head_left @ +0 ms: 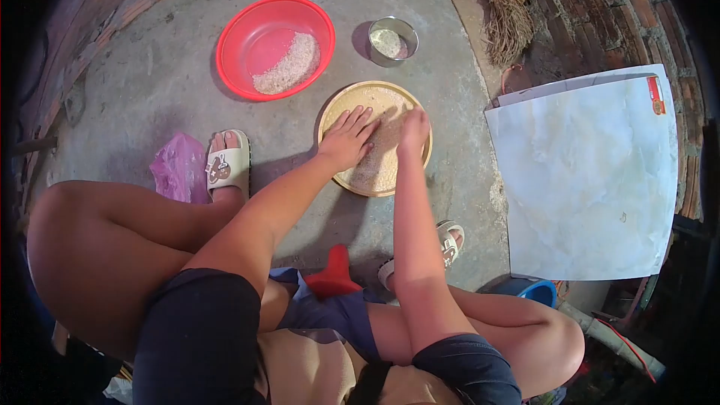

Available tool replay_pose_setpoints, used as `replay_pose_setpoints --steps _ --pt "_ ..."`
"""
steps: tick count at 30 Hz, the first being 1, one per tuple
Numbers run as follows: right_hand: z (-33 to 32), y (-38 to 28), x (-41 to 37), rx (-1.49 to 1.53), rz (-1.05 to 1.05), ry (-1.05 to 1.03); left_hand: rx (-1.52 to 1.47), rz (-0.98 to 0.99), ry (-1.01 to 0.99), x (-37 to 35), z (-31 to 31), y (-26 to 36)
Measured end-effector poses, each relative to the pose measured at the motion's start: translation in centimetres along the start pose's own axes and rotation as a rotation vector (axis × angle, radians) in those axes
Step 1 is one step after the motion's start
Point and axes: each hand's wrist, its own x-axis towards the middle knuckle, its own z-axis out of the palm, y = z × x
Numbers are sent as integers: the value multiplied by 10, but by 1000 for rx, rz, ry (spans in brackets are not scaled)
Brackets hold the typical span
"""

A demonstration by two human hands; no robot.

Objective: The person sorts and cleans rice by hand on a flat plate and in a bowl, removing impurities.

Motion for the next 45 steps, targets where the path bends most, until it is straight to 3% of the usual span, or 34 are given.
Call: replay_pose_setpoints --steps 2,3,5,9,10,15,17,18,20,22,24,25,27,28,30,33,35,38,45 --pt "-12 28 -8 -456 -340 58 -9 1 -6 0 0 0" --pt "-16 35 -15 -462 -338 60 -10 6 -14 0 -1 -1" --pt "-13 37 -35 -941 -800 42 -21 10 8 0 2 -4" --pt "-5 46 -67 -1069 -1059 -36 -197 -57 201 6 11 -15" --pt "-4 50 -72 -1066 -1057 -29 -283 -126 260 9 7 -18" --pt "-5 70 -84 -934 -987 -390 -449 -327 400 33 -1 -34" --pt "0 65 -83 -884 -1008 -336 -894 -603 401 43 -5 -41" --pt "3 62 -81 -837 -913 -272 -1067 -671 402 46 -5 -41" --pt "13 53 -77 -786 -816 -208 -1228 -762 377 52 -9 -38" --pt "27 43 -72 -479 -663 39 -1392 -857 352 56 -8 -34" --pt "38 29 -69 -439 -663 -10 -1764 -1041 206 58 -2 -31" --pt "42 24 -67 -396 -664 -59 -1766 -1041 205 60 1 -30" --pt "50 17 -66 -350 -593 -143 -1906 -1099 -8 63 7 -31" --pt "51 18 -62 -421 -613 -162 -2004 -1124 11 63 6 -30" --pt "49 22 -57 -492 -633 -187 -1917 -1149 52 64 3 -34" --pt "34 31 -46 -508 -693 -18 -1850 -1184 137 66 -7 -44" --pt "24 33 -41 -726 -782 87 -1864 -1199 188 68 -14 -55" --pt "20 32 -37 -861 -785 85 -1875 -1095 263 70 -25 -72" --pt "40 25 -12 -984 -799 21 -1857 -1131 190 53 -32 -78"
